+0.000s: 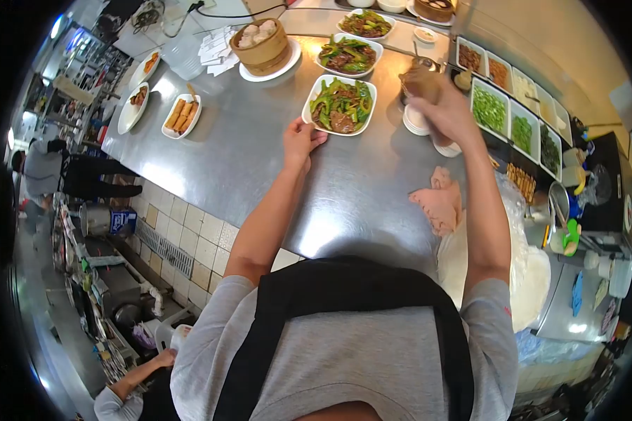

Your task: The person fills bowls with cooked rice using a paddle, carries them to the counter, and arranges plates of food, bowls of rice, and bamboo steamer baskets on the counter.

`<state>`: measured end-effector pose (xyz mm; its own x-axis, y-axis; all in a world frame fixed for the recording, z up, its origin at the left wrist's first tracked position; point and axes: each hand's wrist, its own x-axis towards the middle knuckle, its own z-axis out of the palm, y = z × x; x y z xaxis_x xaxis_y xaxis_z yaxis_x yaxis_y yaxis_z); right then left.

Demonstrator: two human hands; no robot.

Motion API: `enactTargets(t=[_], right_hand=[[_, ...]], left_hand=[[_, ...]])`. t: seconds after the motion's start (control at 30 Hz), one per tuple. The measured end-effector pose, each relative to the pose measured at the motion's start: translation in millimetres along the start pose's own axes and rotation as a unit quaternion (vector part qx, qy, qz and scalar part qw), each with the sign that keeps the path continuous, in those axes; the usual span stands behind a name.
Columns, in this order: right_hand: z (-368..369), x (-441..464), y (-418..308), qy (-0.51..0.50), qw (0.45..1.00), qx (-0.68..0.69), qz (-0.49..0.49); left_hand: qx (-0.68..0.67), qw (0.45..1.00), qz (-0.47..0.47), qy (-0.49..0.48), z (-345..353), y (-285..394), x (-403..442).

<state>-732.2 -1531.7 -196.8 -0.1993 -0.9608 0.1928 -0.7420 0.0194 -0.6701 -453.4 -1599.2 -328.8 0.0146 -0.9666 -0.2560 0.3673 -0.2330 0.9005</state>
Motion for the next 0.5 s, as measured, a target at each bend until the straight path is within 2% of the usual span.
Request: enactTargets(t=[0.03,0.07,0.13,0.17,0.2,0.27,0.37,0.4,0.43,0.5], right_hand=[[-8,-3,-2,0.077,0.996,0.033,0.007],[-15,-4,-4,0.147,0.987,0.063,0.000],[-19,1,16,0.251,0.967,0.047,0.000],[-18,5,23,0.303,0.952,0.036,0.006],[-14,7,30,0.351,0.936,0.018,-0.003],[-4,14,50,0.385,0.922,-0.034,0.003],[4,23,48,0.390,0.916,-0.070,0.057],[7,31,57,0.387,0.922,-0.019,0.009],[6,38,75,0.391,0.919,-0.034,0.013],[8,40,62,0.416,0.899,-0.120,0.061]], left_hand=[[-0.004,0.999,-0.013,-0.041,-5,0,3],[-0.007,0.999,-0.010,-0.034,-12,1,9],[-0.024,0.996,-0.071,-0.054,-27,7,24],[-0.024,0.996,-0.084,-0.014,-31,14,30],[-0.025,0.996,-0.081,-0.014,-36,20,40],[-0.021,0.994,-0.103,0.026,-50,34,68],[-0.021,0.995,-0.085,0.052,-69,61,100],[-0.014,0.995,-0.081,0.052,-79,72,105],[-0.016,0.995,-0.076,0.066,-90,85,106],[-0.018,0.999,-0.032,-0.008,-113,109,104]])
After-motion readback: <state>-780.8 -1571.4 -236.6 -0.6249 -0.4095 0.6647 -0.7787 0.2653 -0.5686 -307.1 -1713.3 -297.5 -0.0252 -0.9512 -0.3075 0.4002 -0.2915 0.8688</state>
